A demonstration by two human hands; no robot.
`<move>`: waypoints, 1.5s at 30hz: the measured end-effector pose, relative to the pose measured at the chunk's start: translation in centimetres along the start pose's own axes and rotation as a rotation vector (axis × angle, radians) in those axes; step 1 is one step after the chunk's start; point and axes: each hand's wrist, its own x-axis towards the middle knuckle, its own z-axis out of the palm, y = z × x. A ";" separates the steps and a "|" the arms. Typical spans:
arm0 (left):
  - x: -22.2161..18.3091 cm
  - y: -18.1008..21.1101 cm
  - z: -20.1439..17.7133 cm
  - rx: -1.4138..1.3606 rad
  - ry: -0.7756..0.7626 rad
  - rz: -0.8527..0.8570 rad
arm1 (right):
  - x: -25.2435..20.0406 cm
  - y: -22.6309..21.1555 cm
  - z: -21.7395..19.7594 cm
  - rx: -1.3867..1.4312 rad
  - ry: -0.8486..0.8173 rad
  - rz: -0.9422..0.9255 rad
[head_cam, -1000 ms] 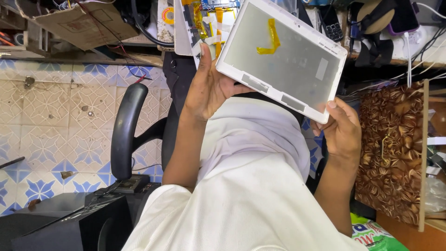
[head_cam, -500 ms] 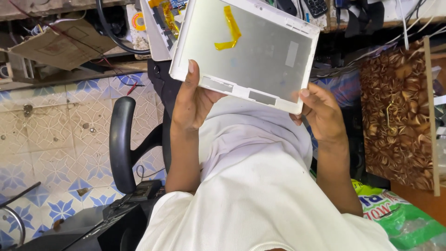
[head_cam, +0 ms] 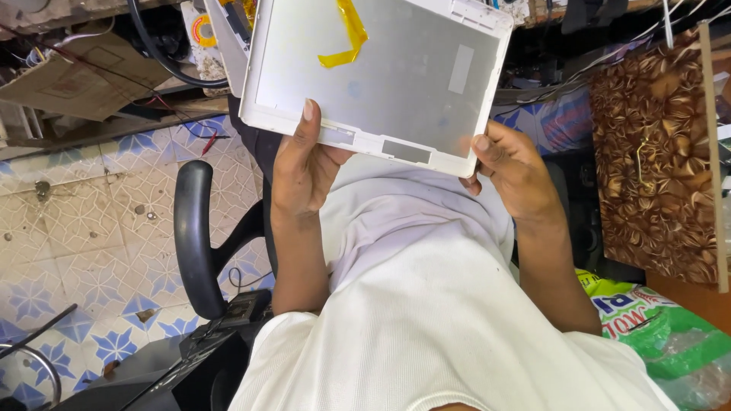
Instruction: Disassembling a tablet to inspect or repair internal components, including prying the screen and handling ribbon cables.
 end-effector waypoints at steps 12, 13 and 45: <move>-0.6 -0.9 -1.8 -0.048 0.005 0.024 | -1.1 -1.4 0.6 -0.116 -0.019 -0.057; -0.6 -1.0 -1.9 -0.047 0.006 0.021 | -1.2 -1.4 0.6 -0.114 -0.018 -0.056; -0.5 0.0 -1.2 0.034 -0.033 -0.027 | -0.1 -3.1 1.4 -0.001 -0.026 -0.056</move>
